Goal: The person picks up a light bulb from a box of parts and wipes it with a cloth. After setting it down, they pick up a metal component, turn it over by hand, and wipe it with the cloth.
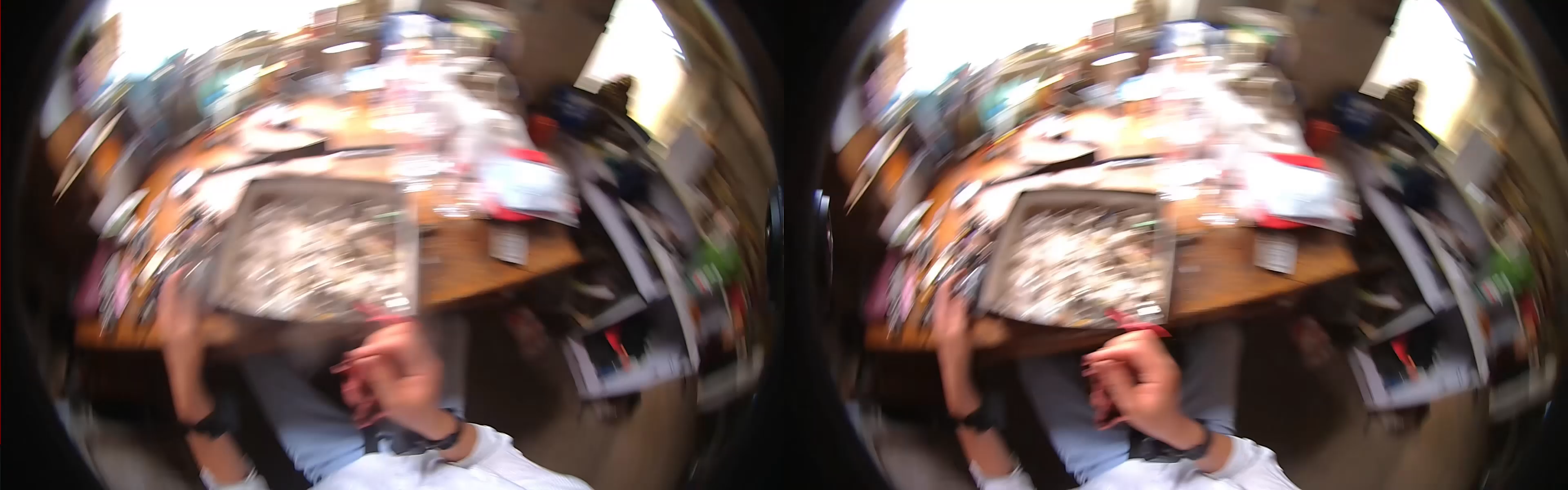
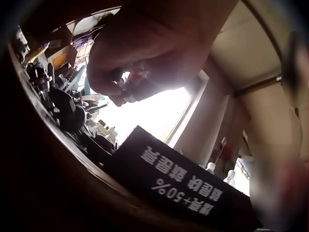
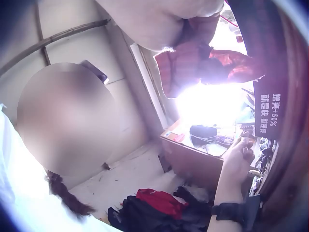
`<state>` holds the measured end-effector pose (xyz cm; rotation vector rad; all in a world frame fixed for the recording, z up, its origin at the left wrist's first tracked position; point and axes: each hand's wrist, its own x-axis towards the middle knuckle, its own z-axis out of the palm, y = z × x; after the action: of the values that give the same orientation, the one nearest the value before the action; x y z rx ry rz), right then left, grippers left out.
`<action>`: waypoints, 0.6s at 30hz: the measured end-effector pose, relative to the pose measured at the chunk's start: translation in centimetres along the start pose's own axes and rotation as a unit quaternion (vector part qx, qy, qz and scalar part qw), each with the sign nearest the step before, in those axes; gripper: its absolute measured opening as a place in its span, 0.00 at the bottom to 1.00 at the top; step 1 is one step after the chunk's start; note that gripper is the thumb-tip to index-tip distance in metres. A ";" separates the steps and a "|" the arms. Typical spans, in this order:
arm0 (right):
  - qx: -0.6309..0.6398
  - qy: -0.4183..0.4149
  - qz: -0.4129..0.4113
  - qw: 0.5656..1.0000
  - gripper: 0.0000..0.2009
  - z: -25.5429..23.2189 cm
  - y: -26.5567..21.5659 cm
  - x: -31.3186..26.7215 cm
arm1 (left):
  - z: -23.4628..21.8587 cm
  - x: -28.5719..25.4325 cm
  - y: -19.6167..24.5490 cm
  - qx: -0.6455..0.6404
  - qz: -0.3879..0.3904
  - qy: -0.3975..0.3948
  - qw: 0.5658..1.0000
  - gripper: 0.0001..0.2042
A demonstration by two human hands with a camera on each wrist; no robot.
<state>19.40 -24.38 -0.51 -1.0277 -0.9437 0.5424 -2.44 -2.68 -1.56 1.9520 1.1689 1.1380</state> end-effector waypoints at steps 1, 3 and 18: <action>-0.114 0.001 -0.088 0.990 0.03 -0.6 0.1 0.5 | -0.6 1.3 -3.8 0.085 0.014 0.019 0.996 0.21; -0.003 0.005 0.024 1.000 0.04 -0.9 -0.2 -0.2 | -2.3 5.7 -11.4 0.116 0.153 -0.033 0.981 0.23; -0.123 0.112 -0.127 0.978 0.10 -2.2 -1.9 -0.7 | 4.2 12.4 1.5 0.118 0.294 -0.089 0.944 0.16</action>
<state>20.85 -26.77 0.44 -1.1416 -0.9376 0.0958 4.96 7.55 2.27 2.6369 0.6589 1.0990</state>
